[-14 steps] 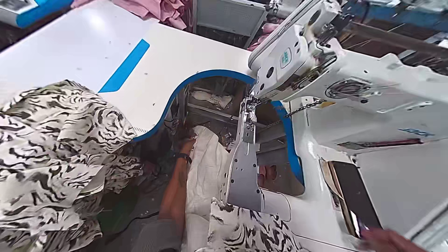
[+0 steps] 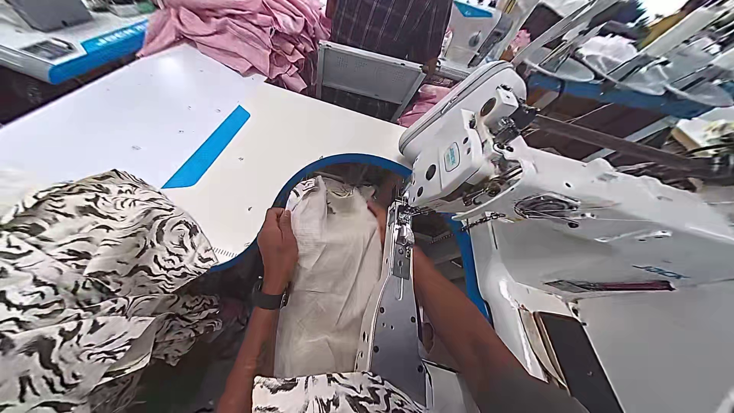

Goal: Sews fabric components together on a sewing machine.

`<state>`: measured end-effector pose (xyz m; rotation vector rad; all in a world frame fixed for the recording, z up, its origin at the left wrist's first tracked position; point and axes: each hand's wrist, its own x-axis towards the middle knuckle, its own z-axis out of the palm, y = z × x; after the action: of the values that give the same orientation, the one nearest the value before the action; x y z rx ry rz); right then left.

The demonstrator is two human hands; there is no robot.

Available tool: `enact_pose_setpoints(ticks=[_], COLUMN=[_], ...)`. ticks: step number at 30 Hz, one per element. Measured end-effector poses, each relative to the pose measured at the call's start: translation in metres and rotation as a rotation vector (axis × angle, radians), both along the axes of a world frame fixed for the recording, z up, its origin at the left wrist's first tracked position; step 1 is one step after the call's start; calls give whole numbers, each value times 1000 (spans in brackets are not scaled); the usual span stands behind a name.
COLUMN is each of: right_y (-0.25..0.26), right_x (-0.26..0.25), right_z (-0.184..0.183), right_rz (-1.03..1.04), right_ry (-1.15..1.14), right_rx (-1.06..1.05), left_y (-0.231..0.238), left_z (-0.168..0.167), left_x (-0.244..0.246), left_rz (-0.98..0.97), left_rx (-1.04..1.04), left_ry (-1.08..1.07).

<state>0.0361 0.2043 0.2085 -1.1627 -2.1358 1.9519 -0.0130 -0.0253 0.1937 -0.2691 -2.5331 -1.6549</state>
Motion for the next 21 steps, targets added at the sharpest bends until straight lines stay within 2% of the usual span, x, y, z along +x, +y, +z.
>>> enact_pose_setpoints(ticks=[2, 4, 5, 7, 9, 10, 11, 13, 15, 16, 18, 19, 21], right_y=[36, 57, 56, 45, 36, 30, 24, -3, -40, -50, -47, -44, -44], right_x=[27, 73, 100, 151, 175, 176, 175, 174, 184, 190, 199, 200, 198], right_z=[23, 11, 8, 5, 21, 34, 47, 64, 59, 54, 39, 34, 32], right_rz=[190, 530, 691, 837, 765, 657, 523, 334, 342, 382, 423, 425, 436], right_ry=[-271, -559, -760, -1039, -1059, -958, -758, -212, 219, 356, 542, 577, 619], right_rx=[366, 679, 754, 711, 678, 702, 756, 893, 1053, 1155, 1376, 1422, 1432], left_y=[-5, -14, -18, -22, -15, -7, 4, 32, 44, 44, 42, 43, 63], left_z=[-8, -30, -47, -77, -91, -85, -73, -22, 42, 60, 62, 56, 44], left_x=[19, 47, 62, 79, 80, 73, 65, 57, 78, 93, 107, 104, 89], left_rz=[-1, -147, -240, -469, -656, -695, -690, -656, -810, -959, -1155, -1118, -817], left_rx=[-194, -394, -460, -558, -574, -529, -413, 24, 402, 487, 464, 389, 133], left_ry=[-187, -444, -550, -715, -774, -750, -679, -572, -707, -800, -888, -814, -398])
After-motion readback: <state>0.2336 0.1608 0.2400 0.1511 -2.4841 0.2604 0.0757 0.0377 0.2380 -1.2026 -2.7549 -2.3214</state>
